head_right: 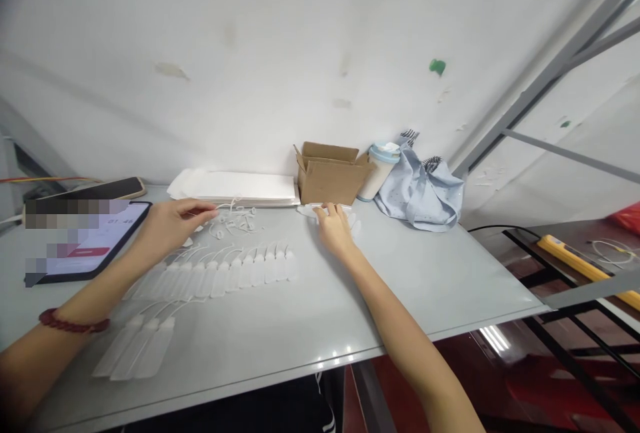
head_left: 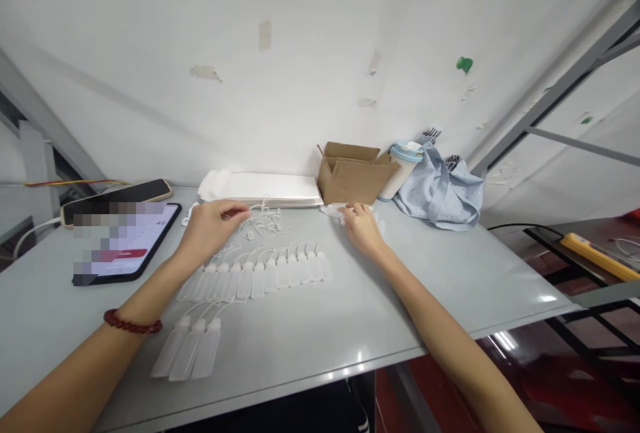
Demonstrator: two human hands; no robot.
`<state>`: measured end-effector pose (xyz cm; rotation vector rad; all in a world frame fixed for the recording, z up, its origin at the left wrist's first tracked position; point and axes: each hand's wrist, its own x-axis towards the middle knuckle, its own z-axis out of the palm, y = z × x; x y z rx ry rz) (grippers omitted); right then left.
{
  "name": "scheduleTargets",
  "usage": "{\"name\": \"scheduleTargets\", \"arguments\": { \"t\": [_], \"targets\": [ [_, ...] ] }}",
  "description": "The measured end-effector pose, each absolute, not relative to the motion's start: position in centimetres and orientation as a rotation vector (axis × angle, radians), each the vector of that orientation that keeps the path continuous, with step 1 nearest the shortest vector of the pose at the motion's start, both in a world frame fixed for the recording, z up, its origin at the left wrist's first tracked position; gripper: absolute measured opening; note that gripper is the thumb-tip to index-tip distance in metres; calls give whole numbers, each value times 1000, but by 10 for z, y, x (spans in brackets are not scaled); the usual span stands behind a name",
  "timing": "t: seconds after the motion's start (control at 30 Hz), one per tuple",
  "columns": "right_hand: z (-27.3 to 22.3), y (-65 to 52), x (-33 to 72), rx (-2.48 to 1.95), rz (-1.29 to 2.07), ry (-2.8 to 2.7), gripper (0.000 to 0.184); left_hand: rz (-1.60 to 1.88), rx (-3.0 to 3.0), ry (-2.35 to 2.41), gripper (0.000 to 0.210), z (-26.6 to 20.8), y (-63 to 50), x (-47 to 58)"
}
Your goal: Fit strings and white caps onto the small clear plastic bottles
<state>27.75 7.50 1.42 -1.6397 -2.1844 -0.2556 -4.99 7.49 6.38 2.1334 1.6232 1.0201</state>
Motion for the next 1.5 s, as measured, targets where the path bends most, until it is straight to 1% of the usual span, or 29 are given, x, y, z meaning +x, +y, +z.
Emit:
{"name": "scheduleTargets", "arguments": {
  "t": [0.1, 0.27, 0.4, 0.53, 0.67, 0.8, 0.87, 0.97, 1.13, 1.2, 1.33, 1.5],
  "targets": [
    [13, 77, 278, -1619, -248, -2243, 45, 940, 2165, 1621, 24, 63, 76, -51],
    [11, 80, 280, -1553, -199, -2310, 43, 933, 2240, 1631, 27, 67, 76, -52],
    [10, 81, 279, -1514, -159, -2343, 43, 869, 2297, 1584, 25, 69, 74, -52],
    [9, 80, 278, -1503, -131, -2364, 45, 1003, 2280, 1615, 29, 69, 72, -51],
    [10, 80, 277, -1489, -102, -2382, 53, 989, 2256, 1614, 25, 70, 70, -49],
    [11, 80, 277, -1457, -81, -2372, 61, 1143, 2152, 1649, 27, 70, 68, -46],
    [11, 80, 277, -1440, -77, -2351, 62, 1108, 2066, 1635, 22, 70, 68, -44],
    [14, 79, 277, -1411, -79, -2307, 54, 1009, 1959, 1602, 19, 75, 66, -42],
    [24, 65, 261, -1332, -101, -2197, 27, 970, 1732, 1527, 23, 89, 52, -32],
    [30, 52, 246, -1257, -89, -2161, 22, 953, 1663, 1425, 21, 91, 45, -26],
    [42, 22, 216, -927, 212, -2075, 21, 954, 1520, 1165, 21, 88, 33, -13],
    [49, 2, 200, -844, 392, -2075, 22, 902, 1526, 1101, 19, 85, 25, -5]
  ]
}}
